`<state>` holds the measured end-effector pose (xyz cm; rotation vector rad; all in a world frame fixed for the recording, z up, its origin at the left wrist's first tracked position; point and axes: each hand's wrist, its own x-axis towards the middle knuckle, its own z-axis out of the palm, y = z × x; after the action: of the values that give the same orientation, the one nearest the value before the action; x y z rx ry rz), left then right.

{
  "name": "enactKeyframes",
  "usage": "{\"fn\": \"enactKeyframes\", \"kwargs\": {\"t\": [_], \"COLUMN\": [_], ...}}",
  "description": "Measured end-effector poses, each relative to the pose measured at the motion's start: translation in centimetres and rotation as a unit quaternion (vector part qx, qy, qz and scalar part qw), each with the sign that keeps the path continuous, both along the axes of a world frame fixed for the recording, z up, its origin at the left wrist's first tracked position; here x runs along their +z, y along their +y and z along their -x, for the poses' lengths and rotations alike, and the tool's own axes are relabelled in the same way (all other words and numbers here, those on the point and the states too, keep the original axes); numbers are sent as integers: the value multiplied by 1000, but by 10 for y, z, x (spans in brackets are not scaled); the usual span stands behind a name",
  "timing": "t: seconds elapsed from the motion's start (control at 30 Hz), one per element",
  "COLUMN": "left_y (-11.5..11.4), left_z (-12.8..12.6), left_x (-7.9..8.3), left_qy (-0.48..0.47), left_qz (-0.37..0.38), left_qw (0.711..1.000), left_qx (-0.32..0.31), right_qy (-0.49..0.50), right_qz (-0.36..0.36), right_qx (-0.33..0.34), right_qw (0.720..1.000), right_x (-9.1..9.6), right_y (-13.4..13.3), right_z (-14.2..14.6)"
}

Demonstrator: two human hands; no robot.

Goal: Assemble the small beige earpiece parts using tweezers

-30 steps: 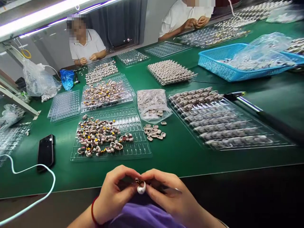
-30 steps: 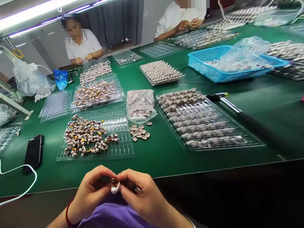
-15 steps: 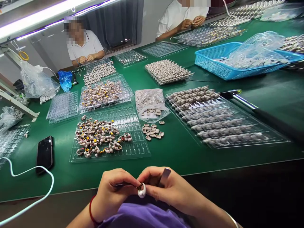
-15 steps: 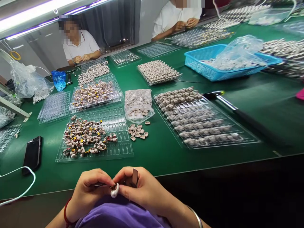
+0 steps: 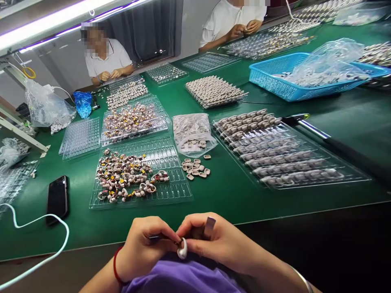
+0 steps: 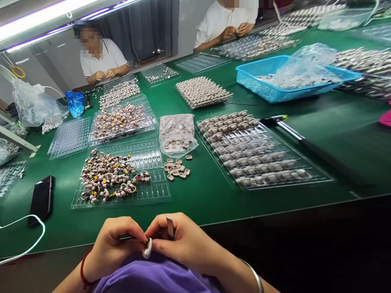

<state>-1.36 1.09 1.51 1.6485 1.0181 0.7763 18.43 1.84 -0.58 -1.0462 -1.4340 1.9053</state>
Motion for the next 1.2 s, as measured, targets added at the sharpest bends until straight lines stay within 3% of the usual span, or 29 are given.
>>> {"fn": "enactKeyframes", "kwargs": {"t": [0.13, 0.2, 0.27, 0.37, 0.43, 0.57, 0.73, 0.9, 1.0, 1.2], "left_y": [1, 2, 2, 3, 4, 3, 4, 5, 5, 4], "left_z": [-2, -3, -2, 0, 2, 4, -2, -8, -9, -10], "left_x": [3, 1, -4, -14, -19, -22, -21, -22, -22, -22], "left_qy": [13, -17, -75, -182, -226, -252, -269, -287, -276, -274], "left_qz": [-21, -3, 51, 151, 193, 215, 214, 205, 196, 187], "left_qw": [1000, 1000, 995, 966, 945, 930, 925, 920, 923, 926], "left_qx": [-18, 3, 48, 109, 134, 159, 164, 174, 184, 179], "right_qy": [-9, 8, 47, 101, 63, -131, -200, -71, 6, 42], "right_qz": [-54, -104, -168, -258, -315, -402, -407, -411, -415, -410], "right_qx": [-3, -22, -78, -192, -224, -192, -202, -258, -251, -287], "right_qw": [998, 994, 982, 942, 920, 886, 868, 872, 874, 865], "right_x": [3, 3, 1, -8, -15, -23, -20, -8, -4, 1], "right_y": [3, 5, 7, 10, 11, 6, -6, -17, -23, -22], "right_z": [-2, -1, 0, 0, -2, -13, -19, -11, -5, 3]}}
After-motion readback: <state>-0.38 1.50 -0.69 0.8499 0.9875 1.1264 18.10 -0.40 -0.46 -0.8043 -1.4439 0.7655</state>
